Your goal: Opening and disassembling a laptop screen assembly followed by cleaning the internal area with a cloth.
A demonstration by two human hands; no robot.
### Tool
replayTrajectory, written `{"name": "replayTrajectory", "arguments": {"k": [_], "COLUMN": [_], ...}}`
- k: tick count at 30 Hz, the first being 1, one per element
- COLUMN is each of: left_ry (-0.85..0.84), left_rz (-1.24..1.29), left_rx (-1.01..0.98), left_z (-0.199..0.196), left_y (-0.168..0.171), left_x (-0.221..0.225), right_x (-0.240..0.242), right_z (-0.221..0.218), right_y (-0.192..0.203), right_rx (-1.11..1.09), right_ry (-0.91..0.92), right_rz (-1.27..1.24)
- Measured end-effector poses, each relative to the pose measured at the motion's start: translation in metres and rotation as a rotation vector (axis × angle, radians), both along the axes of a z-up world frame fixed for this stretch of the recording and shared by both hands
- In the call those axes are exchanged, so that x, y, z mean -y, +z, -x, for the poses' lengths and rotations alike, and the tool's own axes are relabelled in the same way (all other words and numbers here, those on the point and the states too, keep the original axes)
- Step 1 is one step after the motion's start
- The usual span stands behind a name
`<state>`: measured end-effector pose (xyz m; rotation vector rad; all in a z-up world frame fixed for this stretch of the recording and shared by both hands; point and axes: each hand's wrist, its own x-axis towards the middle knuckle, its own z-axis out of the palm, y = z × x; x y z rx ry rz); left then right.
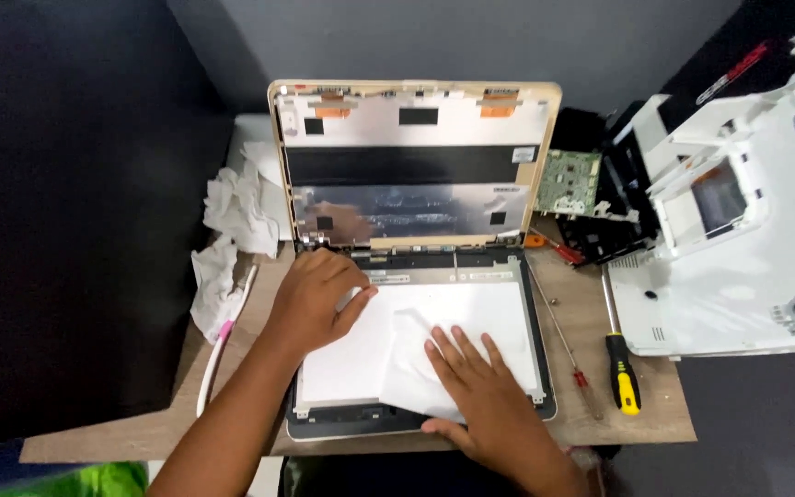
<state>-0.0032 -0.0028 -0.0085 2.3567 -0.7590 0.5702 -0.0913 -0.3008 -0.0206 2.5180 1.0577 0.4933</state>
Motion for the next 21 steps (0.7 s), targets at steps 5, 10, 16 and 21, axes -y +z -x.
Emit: {"name": "replayTrajectory", "arguments": {"k": [5,10,16,21], "left_ry": [-0.031,-0.035,-0.01,0.002], "left_rz": [-0.157,-0.13,-0.11,-0.124], "left_rx": [0.064,0.164,0.169,0.17], "left_z": [-0.004,-0.003,-0.004,-0.003], "left_y": [0.004,0.007,0.01,0.008], "left_x": [0.003,0.005,0.004,0.003], "right_x": [0.018,0.009,-0.044,-0.025], "right_z": [-0.031,-0.054,-0.036,-0.048], "right_y": [-0.006,0.005,0.023,0.017], "right_rx": [0.159,-0.563,-0.755,-0.858], "right_ry": [-0.089,-0.151,0.163,0.068], "right_rz": [0.085,-0.309,-0.446,-0.357]}}
